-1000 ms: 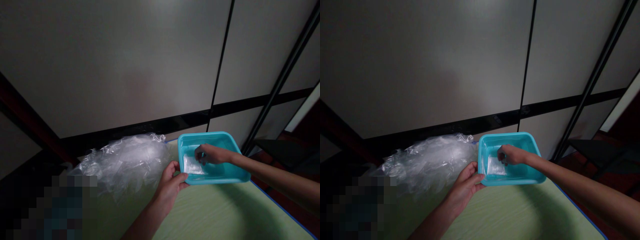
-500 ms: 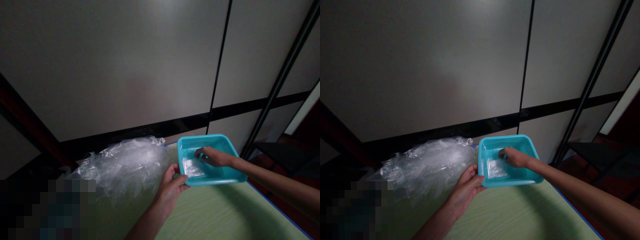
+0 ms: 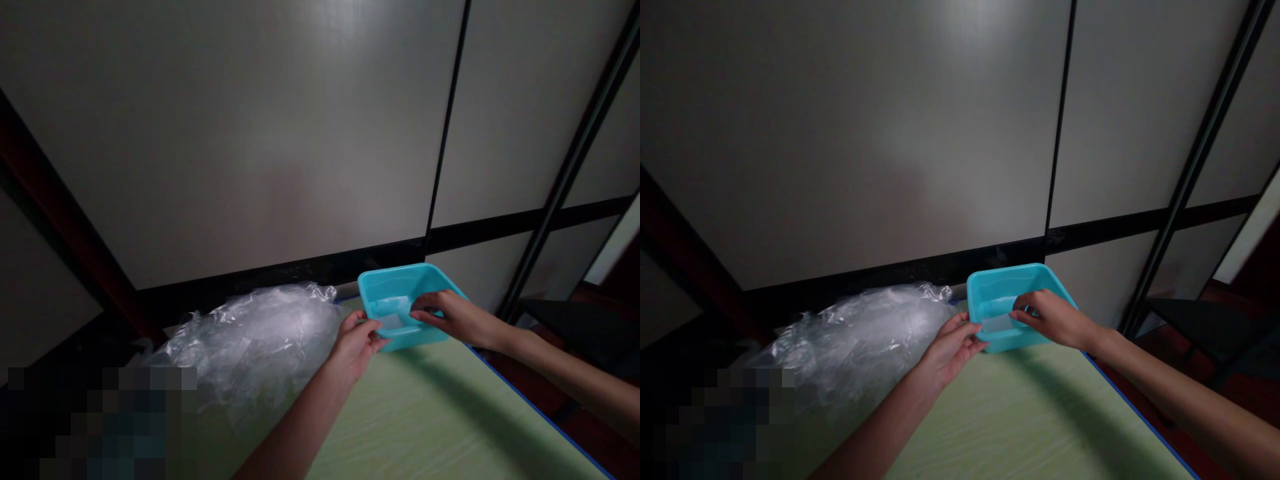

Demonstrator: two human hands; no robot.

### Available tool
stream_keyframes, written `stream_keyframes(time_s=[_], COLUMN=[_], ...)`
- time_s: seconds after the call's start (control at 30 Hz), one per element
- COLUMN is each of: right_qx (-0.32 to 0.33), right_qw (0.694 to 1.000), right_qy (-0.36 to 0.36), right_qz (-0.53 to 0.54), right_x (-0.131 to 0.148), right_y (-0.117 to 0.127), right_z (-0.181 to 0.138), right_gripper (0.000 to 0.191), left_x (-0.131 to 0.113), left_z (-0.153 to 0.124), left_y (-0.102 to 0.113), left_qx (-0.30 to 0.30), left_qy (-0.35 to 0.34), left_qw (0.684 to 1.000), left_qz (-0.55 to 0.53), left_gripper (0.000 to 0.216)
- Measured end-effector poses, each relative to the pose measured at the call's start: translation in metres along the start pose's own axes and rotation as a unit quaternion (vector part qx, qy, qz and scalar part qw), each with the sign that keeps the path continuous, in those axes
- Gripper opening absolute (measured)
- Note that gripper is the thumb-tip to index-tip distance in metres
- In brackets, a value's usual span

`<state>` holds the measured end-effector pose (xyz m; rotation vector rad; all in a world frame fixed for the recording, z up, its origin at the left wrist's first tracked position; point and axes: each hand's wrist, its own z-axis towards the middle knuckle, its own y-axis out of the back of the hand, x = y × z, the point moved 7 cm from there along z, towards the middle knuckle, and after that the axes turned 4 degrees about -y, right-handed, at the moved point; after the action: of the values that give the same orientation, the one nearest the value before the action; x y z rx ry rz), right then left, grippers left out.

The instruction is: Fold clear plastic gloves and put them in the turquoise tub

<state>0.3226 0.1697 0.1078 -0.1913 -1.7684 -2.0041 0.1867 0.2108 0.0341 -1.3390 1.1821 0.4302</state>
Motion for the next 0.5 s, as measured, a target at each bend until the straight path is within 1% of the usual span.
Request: stream_keyframes(time_s=[0.17, 0.27, 0.4, 0.47, 0.5], right_qx=[-0.02, -0.024, -0.049, -0.058, -0.059], right_qw=[0.999, 0.999, 0.998, 0.997, 0.997], right_qy=[-0.011, -0.014, -0.018, -0.022, -0.025], right_qz=[-0.031, -0.035, -0.039, -0.043, -0.044], right_x=[-0.001, -0.004, -0.013, -0.019, -0.021], right_y=[-0.003, -0.008, -0.014, -0.018, -0.019], right_z=[-0.007, -0.009, -0.009, -0.01, -0.01], right_gripper=[0.034, 0.031, 0.031, 0.032, 0.033], left_x=[0.001, 0.004, 0.009, 0.011, 0.012], left_z=[0.015, 0.021, 0.027, 0.03, 0.031], left_y=[-0.006, -0.005, -0.003, -0.001, 0.0], left_qx=[-0.014, -0.026, -0.032, -0.033, -0.033], left_qy=[0.017, 0.019, 0.024, 0.027, 0.029], left_qw=[1.0, 0.999, 0.999, 0.999, 0.999], left_qz=[-0.012, -0.017, -0.023, -0.024, -0.025], left_gripper=[0.024, 0.025, 0.025, 0.021, 0.015])
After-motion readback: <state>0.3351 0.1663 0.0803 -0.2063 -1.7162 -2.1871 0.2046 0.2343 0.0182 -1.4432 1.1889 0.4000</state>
